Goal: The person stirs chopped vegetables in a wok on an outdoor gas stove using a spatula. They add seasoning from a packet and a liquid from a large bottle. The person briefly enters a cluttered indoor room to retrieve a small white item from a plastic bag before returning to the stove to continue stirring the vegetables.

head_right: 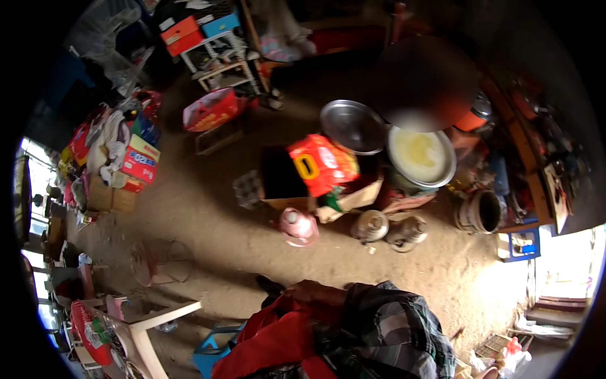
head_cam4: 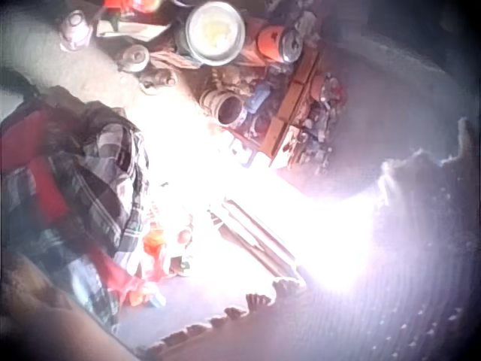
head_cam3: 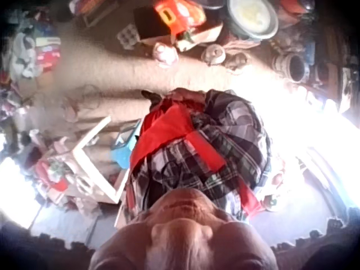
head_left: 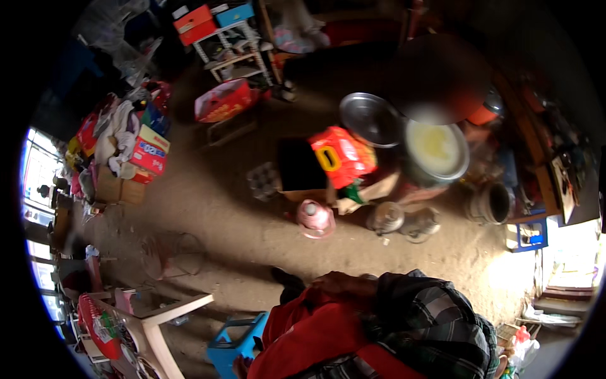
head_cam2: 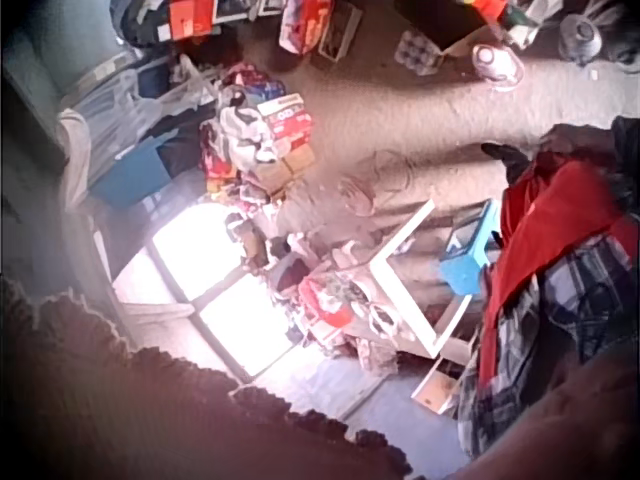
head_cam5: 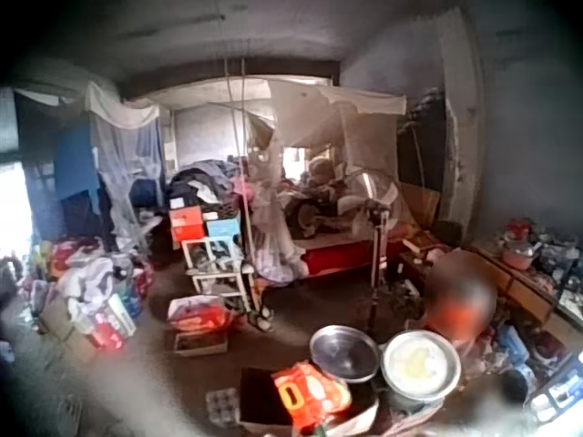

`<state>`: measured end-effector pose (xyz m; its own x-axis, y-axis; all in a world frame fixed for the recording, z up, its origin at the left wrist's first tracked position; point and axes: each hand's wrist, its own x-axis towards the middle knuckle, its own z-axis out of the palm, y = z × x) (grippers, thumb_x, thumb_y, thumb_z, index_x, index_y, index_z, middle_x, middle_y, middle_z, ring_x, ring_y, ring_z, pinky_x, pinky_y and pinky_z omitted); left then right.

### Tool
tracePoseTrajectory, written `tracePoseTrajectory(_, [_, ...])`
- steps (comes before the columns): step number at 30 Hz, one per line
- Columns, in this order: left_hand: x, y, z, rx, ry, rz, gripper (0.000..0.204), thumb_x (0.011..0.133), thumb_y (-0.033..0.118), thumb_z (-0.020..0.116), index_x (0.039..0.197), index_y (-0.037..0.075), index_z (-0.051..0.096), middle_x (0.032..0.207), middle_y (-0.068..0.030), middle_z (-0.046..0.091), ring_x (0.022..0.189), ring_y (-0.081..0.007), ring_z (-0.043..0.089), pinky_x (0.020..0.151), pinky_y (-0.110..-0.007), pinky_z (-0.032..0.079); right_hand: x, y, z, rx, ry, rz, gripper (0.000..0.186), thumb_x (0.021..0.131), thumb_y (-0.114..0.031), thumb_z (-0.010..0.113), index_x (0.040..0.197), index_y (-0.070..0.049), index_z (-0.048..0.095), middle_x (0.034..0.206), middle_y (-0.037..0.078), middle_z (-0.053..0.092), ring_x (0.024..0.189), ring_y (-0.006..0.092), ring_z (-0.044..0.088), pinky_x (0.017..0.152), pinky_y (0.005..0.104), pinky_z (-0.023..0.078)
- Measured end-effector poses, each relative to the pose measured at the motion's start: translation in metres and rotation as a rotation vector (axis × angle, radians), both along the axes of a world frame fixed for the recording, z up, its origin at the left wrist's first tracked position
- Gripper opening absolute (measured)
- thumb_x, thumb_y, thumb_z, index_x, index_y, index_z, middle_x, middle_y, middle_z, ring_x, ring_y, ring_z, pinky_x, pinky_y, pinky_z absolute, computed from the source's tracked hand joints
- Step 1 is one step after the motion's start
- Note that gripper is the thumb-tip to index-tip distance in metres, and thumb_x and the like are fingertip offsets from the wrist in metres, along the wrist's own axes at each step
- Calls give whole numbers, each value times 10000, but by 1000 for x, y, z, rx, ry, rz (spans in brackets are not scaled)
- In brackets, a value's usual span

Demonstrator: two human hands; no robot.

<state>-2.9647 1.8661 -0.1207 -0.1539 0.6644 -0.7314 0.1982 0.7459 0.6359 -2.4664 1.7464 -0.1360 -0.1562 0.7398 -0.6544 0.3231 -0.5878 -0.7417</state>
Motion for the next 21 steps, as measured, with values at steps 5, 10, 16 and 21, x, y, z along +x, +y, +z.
tracePoseTrajectory(5, [49,262,40,257,-257,-269,137,838,160,557,743,119,467,537,22,378,445,-78,364,399,-217,334,-9,147,23,92,-79,-204,492,883,-504,338,1206,-183,525,1184,89,556,1082,291,525,917,376,408])
tracePoseTrajectory(10, [221,446,79,378,-131,-463,87,829,138,547,787,86,491,548,10,404,439,-116,410,408,-274,393,-39,241,-45,208,-337,-179,425,930,-398,281,1279,-212,437,1252,81,503,1077,296,528,931,382,411])
tracePoseTrajectory(16, [343,637,50,410,53,-1093,226,854,182,485,654,81,452,512,-10,375,421,-100,386,379,-277,350,-5,377,-52,124,-113,-708,357,891,-397,383,1072,-163,584,1023,109,607,946,300,576,839,407,440])
tracePoseTrajectory(21, [396,744,4,144,130,-1042,210,857,181,484,669,89,463,518,-13,399,405,-103,390,365,-274,344,71,488,-1,95,-232,-915,341,866,-394,439,1042,-148,597,1014,131,604,959,288,571,795,397,458])
